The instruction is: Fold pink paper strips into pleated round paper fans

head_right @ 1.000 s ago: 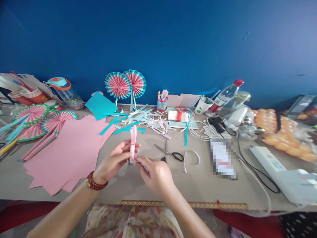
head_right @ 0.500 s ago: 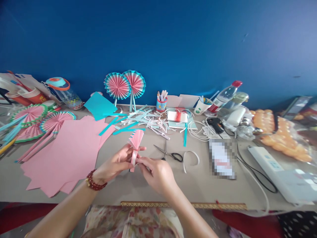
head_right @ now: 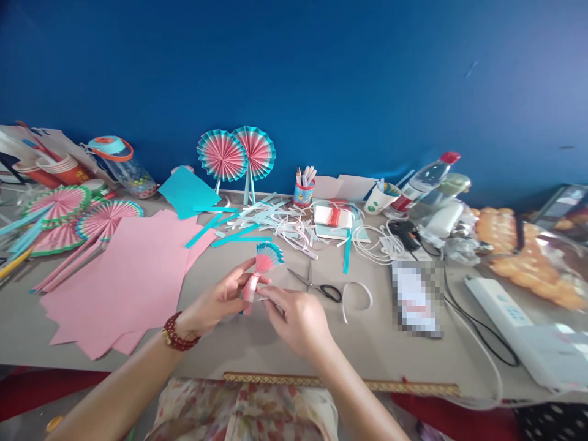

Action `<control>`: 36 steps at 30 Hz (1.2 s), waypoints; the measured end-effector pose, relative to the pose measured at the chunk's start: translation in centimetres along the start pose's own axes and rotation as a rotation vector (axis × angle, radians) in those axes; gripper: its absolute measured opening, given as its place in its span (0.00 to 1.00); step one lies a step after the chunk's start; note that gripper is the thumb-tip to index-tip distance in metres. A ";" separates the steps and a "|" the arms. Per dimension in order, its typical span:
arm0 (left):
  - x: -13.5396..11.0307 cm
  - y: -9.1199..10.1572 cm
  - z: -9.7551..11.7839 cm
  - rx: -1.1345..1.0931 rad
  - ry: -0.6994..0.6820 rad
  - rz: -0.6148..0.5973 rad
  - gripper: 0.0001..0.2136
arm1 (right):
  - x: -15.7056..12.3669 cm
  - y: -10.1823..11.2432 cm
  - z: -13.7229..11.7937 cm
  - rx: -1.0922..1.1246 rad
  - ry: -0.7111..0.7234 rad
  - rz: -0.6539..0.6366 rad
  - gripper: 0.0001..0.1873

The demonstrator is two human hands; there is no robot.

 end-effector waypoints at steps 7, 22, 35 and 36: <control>0.1 0.4 -0.8 0.057 -0.003 -0.001 0.36 | 0.5 0.3 -0.2 0.064 0.008 -0.051 0.18; 0.3 0.9 -2.3 0.217 -0.008 -0.022 0.34 | 1.7 1.5 -0.3 0.058 -0.032 -0.134 0.20; 0.4 0.8 -1.3 0.568 -0.140 -0.027 0.06 | 2.4 1.2 0.4 0.146 -0.079 -0.175 0.20; 0.4 0.8 -1.3 0.571 -0.140 -0.029 0.06 | 2.5 1.2 0.5 0.147 -0.086 -0.178 0.20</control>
Point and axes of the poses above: each hand's wrist, its own x-axis towards the middle knuckle, its own y-axis out of the back of the hand, z = x × y, the point moved 6 cm from there along x, towards the middle knuckle, and after that the axes turned 10 degrees about -y, right-handed, at the moved point
